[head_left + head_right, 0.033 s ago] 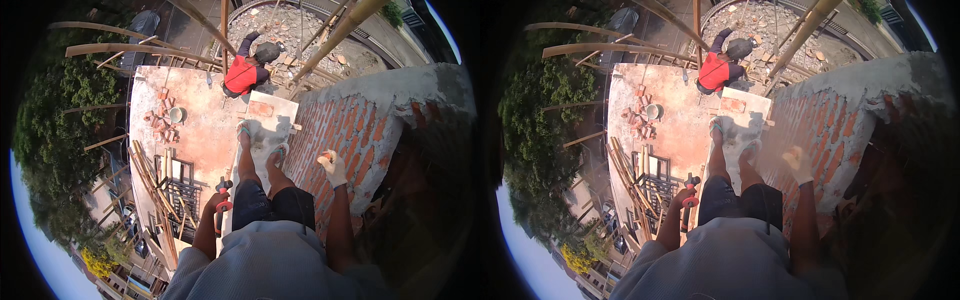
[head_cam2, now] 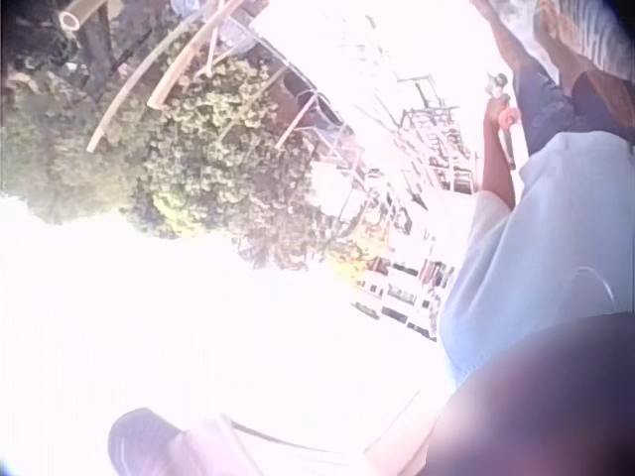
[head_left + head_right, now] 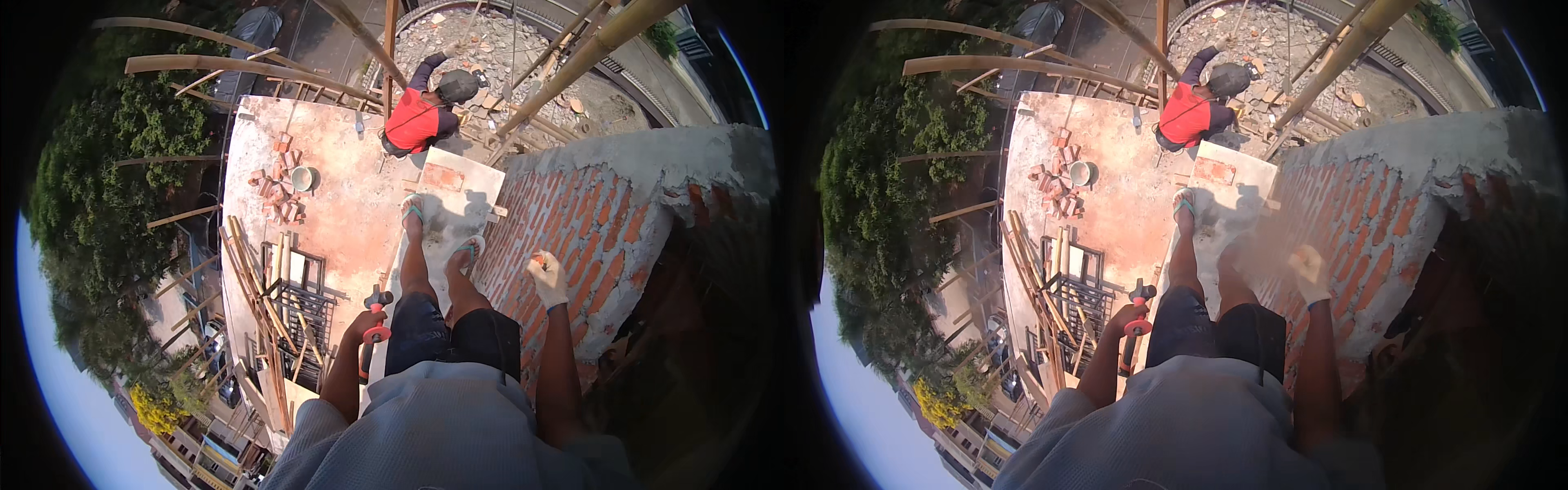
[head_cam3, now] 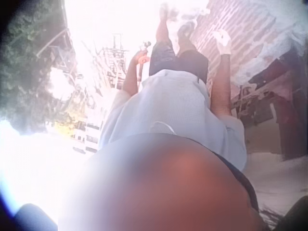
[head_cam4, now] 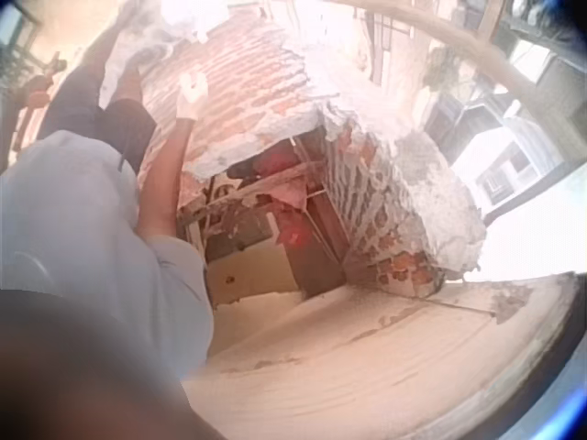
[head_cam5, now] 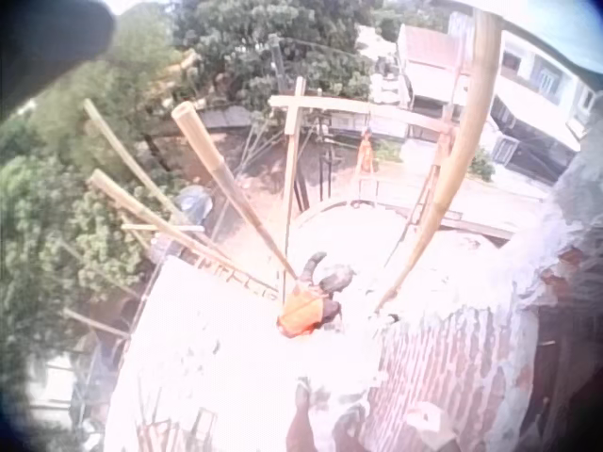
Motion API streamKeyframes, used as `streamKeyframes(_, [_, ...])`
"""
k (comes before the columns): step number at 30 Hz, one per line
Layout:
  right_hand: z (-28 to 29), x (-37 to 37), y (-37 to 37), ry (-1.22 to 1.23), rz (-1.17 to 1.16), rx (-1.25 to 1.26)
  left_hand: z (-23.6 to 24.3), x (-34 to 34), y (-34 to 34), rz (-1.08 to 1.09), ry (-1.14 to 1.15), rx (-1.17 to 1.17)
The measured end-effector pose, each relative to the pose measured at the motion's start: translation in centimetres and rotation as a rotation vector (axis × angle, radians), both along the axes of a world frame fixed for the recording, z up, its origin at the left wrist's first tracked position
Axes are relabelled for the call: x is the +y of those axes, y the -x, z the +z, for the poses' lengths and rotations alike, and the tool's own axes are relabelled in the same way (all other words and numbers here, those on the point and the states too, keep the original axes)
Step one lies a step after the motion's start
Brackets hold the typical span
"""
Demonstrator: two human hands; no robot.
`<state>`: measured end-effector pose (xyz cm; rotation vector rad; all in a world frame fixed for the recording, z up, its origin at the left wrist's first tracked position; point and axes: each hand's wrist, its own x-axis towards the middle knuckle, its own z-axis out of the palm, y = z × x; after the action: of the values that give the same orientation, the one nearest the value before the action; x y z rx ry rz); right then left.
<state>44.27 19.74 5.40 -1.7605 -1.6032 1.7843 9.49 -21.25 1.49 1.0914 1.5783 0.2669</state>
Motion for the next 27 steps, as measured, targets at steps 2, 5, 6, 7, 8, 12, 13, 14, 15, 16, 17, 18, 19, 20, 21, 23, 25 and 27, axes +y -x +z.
streamKeyframes(2, [-3.4,-1.8,2.4,-0.084,0.281,-0.216,0.8,0.2,-1.1,0.023,0.061,-0.045])
streamKeyframes(5, [-5.1,-2.7,5.5,-0.107,0.549,-0.326,1.4,0.1,-2.0,-0.045,0.159,-0.049])
streamKeyframes(6, [-5.3,-2.5,7.1,-0.132,0.613,-0.31,1.2,0.3,-1.6,0.052,0.16,-0.066])
streamKeyframes(7, [-5.0,-2.6,8.4,-0.054,0.651,-0.33,1.5,-0.1,-1.7,0.086,0.203,-0.08])
streamKeyframes(8, [-5.0,-2.6,10.1,-0.037,0.678,-0.266,1.5,-0.3,-1.5,0.094,0.234,-0.067])
streamKeyframes(12, [-5.9,-2.1,18.3,-0.302,0.745,-0.273,1.5,-1.6,-1.2,0.375,0.311,-0.244])
streamKeyframes(13, [-6.4,-1.7,20.6,-0.486,0.732,-0.314,1.6,-2.0,-1.1,0.399,0.316,-0.23])
streamKeyframes(14, [-6.9,-0.7,22.5,-0.414,0.889,-0.411,1.7,-2.5,-1.1,0.424,0.326,-0.217])
streamKeyframes(15, [-7.4,0.2,24.4,-0.26,1.06,-0.562,1.7,-2.8,-1.0,0.448,0.339,-0.205])
streamKeyframes(16, [-7.4,0.7,25.2,-0.272,0.928,-0.548,1.8,-3.2,-0.8,0.414,0.351,-0.193])
streamKeyframes(17, [-7.4,1.2,26.1,-0.285,0.796,-0.532,1.8,-3.5,-0.6,0.382,0.362,-0.18])
streamKeyframes(18, [-6.9,1.7,26.0,-0.349,0.66,-0.465,1.8,-3.8,-0.3,0.313,0.373,-0.129])
streamKeyframes(19, [-6.2,2.0,25.9,-0.324,0.673,-0.43,1.8,-4.0,-0.1,0.364,0.43,-0.169])
streamKeyframes(20, [-5.3,2.5,25.1,-0.352,0.68,-0.346,1.7,-4.2,0.1,0.378,0.486,-0.172])
streamKeyframes(21, [-4.3,2.5,23.9,-0.323,0.661,-0.258,1.5,-4.2,0.2,0.39,0.539,-0.177])
streamKeyframes(23, [-2.1,2.8,21.0,-0.281,0.709,-0.226,1.2,-4.5,0.4,0.201,0.266,-0.097])
streamKeyframes(25, [-0.3,2.9,17.3,-0.381,0.848,-0.3,0.6,-4.7,0.4,0.146,0.249,-0.07])
streamKeyframes(27, [1.2,2.3,13.2,-0.219,0.546,-0.265,-0.1,-4.8,0.5,0.216,0.259,-0.122])
